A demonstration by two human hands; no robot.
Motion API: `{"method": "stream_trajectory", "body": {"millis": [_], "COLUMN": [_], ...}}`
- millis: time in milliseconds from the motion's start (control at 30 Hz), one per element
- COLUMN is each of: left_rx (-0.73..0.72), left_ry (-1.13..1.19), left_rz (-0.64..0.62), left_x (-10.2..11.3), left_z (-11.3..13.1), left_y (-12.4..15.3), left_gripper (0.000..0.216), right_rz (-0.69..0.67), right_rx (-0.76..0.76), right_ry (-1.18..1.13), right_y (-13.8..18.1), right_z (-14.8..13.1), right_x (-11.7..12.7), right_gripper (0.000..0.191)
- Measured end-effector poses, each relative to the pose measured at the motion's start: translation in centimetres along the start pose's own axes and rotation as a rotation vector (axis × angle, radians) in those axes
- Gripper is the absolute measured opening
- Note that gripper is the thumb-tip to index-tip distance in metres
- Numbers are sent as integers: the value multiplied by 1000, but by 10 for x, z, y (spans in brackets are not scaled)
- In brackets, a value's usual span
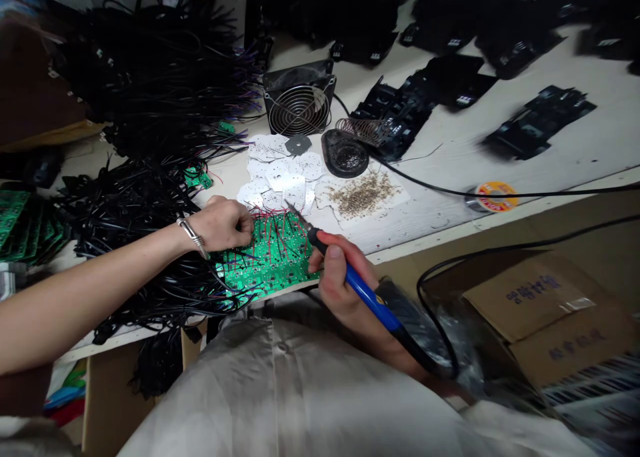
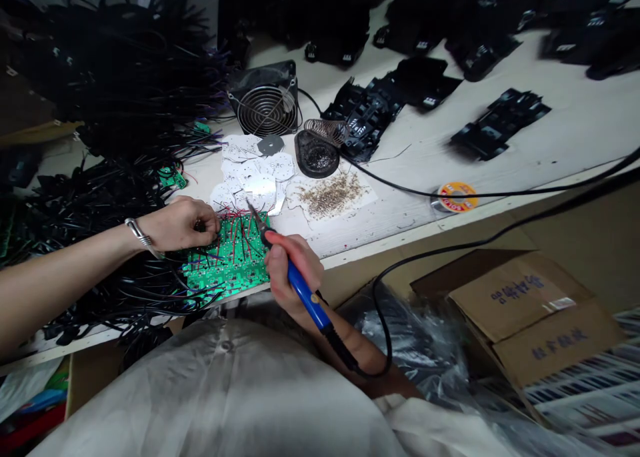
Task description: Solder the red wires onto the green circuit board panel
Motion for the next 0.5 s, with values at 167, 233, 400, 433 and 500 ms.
{"method": "stream_trajectory", "body": {"millis": [167, 233, 400, 433, 500], "left_rx": [-11, -5, 15, 15, 13], "left_ry": [-9, -5, 0, 5, 24], "left_rz": [-11, -12, -25, -26, -27], "left_x": [-1, 0, 0, 0, 0], "left_z": [-1, -1, 0, 0, 0], "left_y": [0, 0, 0, 0, -1], "left_gripper": [17, 17, 16, 16, 16], "right_rz": [191, 246, 274, 274, 272], "right_rx": [39, 110, 111, 104, 107], "right_ry": [-136, -122, -84, -87, -103], "right_y": [-4, -5, -5, -4, -3], "right_z": [30, 43, 65, 66, 69], "right_x": [0, 3, 8, 8, 6], "right_gripper": [18, 20, 24, 24, 24]}}
Point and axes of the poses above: each hand's wrist, its own y-axis away from the middle knuckle, its own x-axis out of the back of the hand, z = x × y, the point moved 2 cm from there along -y, towards the middle knuckle, and after that the axes turned 2 degrees about x, right-handed, at the moved point
